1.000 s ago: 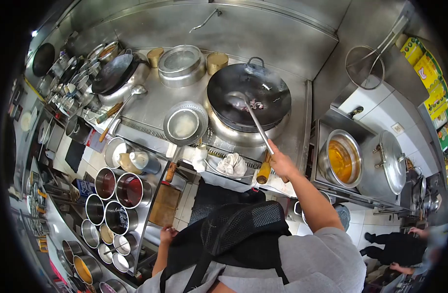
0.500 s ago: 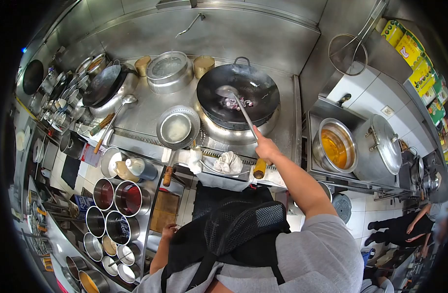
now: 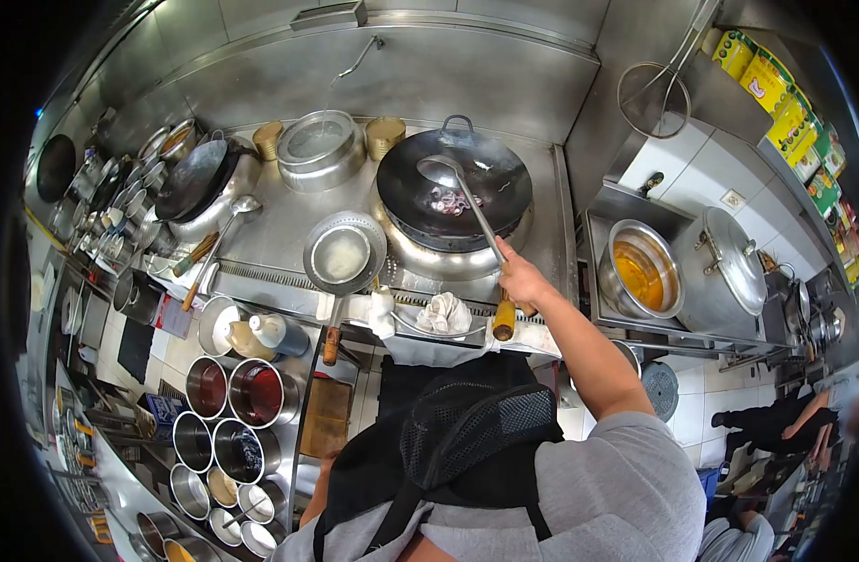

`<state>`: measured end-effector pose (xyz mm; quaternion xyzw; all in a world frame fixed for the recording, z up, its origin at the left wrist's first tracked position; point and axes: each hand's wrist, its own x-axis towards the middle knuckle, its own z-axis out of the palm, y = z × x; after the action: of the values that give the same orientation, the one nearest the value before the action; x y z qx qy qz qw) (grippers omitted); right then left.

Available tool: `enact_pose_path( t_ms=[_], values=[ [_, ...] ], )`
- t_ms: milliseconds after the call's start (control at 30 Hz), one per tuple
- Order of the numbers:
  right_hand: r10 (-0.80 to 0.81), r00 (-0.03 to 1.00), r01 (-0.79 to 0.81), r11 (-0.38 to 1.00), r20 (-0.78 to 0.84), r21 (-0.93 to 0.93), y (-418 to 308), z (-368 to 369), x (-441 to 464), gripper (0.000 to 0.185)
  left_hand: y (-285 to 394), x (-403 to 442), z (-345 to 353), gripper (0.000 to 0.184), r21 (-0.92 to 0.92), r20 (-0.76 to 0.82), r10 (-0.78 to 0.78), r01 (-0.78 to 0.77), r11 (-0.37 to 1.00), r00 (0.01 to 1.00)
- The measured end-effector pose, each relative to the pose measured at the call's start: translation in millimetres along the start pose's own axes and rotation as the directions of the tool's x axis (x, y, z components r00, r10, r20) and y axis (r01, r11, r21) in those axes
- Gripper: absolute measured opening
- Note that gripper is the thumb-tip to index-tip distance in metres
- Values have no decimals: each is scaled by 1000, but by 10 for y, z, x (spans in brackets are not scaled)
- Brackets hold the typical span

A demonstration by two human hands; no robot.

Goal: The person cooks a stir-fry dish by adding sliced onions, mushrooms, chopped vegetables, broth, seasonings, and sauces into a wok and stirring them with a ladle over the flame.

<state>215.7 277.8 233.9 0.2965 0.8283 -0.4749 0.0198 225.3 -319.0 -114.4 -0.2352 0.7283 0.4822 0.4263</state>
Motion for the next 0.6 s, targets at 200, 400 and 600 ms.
enact_pose_path(
  t_ms=[200,400,600],
  values=[
    [91,995,-91,996,46,-13,200,83,-105,87,548,-218,217,40,185,54,3,-13,983,999],
    [20,999,-23,996,-29,-84,284,105,-184,88,794,282,130,41,47,63,96,-99,994,993],
    [53,999,-52,998,11,-47,34,-63,-541,88,697,277,-24,40,-67,34,181,-179,982,983]
  ],
)
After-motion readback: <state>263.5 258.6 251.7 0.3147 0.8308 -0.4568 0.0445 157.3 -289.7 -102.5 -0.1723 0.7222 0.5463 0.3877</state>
